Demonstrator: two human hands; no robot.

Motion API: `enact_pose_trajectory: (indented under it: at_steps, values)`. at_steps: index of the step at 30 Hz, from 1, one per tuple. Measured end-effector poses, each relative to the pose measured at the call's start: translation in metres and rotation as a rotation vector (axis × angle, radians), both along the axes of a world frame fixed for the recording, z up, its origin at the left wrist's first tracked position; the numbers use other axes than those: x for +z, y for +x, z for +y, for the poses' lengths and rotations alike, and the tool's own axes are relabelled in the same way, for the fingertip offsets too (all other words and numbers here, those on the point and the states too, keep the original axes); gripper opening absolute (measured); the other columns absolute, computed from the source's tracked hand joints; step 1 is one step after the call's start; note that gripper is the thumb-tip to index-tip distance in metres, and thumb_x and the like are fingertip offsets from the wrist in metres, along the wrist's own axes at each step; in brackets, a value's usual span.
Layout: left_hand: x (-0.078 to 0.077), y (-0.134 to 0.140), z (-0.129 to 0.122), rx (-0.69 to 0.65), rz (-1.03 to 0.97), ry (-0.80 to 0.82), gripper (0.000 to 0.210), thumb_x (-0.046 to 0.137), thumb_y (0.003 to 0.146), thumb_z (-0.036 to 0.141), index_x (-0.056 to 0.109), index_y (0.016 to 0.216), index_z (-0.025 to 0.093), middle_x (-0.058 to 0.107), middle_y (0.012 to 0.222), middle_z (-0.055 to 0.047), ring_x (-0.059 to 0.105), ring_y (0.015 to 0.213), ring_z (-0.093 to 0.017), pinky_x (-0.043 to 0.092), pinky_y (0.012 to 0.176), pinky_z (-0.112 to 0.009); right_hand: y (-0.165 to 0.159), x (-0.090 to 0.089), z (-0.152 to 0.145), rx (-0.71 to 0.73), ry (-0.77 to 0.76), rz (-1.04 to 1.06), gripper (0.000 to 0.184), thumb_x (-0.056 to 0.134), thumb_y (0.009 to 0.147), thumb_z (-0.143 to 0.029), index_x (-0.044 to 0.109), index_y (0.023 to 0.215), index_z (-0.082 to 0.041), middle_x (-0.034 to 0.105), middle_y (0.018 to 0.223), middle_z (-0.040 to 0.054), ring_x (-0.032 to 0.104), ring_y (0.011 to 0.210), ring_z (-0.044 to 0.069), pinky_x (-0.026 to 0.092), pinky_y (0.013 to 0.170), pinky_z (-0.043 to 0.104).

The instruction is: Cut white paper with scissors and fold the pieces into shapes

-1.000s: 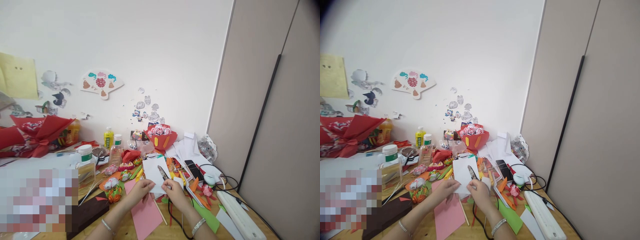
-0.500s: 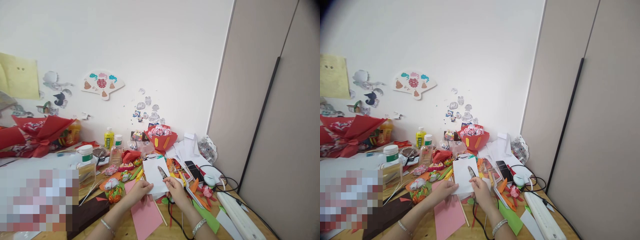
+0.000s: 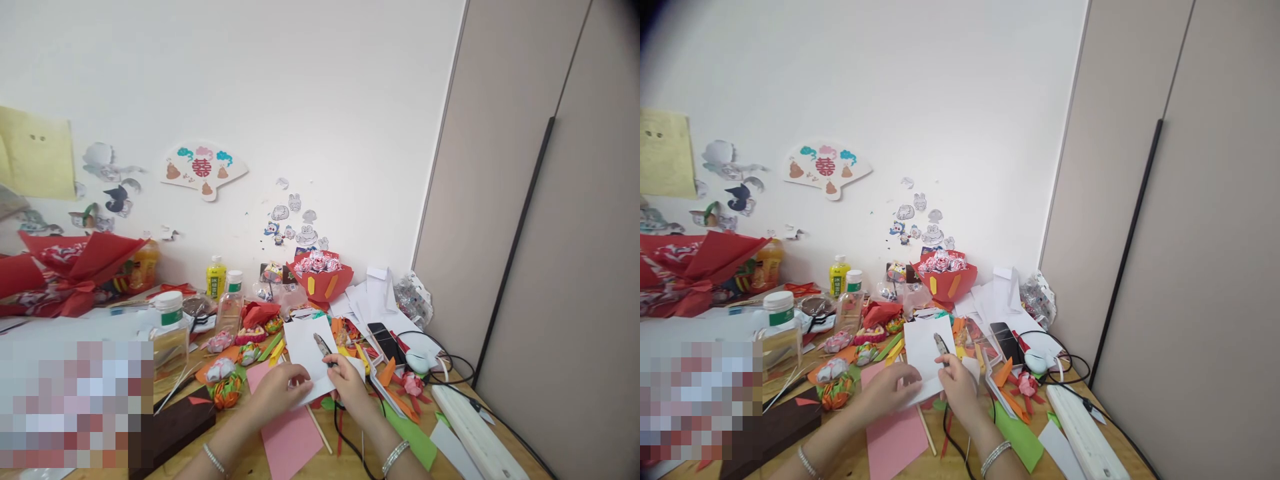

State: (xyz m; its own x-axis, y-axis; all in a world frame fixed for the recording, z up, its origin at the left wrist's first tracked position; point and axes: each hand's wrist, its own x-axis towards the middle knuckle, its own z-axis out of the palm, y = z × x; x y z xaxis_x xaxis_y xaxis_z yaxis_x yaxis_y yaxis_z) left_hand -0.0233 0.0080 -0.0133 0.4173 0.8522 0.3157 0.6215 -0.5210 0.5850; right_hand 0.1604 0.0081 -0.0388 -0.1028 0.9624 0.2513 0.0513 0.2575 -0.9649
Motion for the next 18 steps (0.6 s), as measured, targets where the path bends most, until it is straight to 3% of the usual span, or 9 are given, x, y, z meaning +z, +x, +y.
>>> enact_pose_trajectory:
  at_steps: [8, 13, 18]
  values:
    - [0.001, 0.009, -0.010, -0.019, 0.083, 0.099, 0.020, 0.057, 0.074, 0.036, 0.067, 0.079, 0.019, 0.066, 0.077, -0.004, 0.056, 0.075, -0.017, 0.038, 0.069, -0.025, -0.009, 0.009, -0.010, 0.046, -0.016, 0.107, 0.031, 0.058, 0.075, -0.043, 0.054, 0.093, -0.019, 0.053, 0.059, -0.0046, 0.051, 0.043, 0.011, 0.040, 0.045, 0.023]
    - [0.005, 0.013, -0.011, -0.027, -0.046, -0.050, 0.024, 0.054, 0.075, 0.037, 0.066, 0.080, 0.017, 0.068, 0.081, -0.004, 0.057, 0.075, -0.016, 0.040, 0.069, -0.024, -0.009, 0.017, -0.016, 0.135, -0.023, 0.248, 0.039, 0.054, 0.077, -0.053, 0.053, 0.096, -0.018, 0.058, 0.062, -0.0005, 0.059, 0.055, 0.015, 0.047, 0.056, 0.029]
    - [0.007, 0.017, -0.012, -0.162, -0.249, -0.212, 0.039, 0.046, 0.077, 0.049, 0.063, 0.076, 0.014, 0.065, 0.072, -0.003, 0.054, 0.069, -0.016, 0.040, 0.064, -0.024, -0.009, 0.023, -0.019, 0.153, -0.006, 0.277, 0.043, 0.061, 0.073, -0.051, 0.054, 0.097, -0.016, 0.059, 0.063, -0.0007, 0.056, 0.057, 0.013, 0.045, 0.055, 0.025]
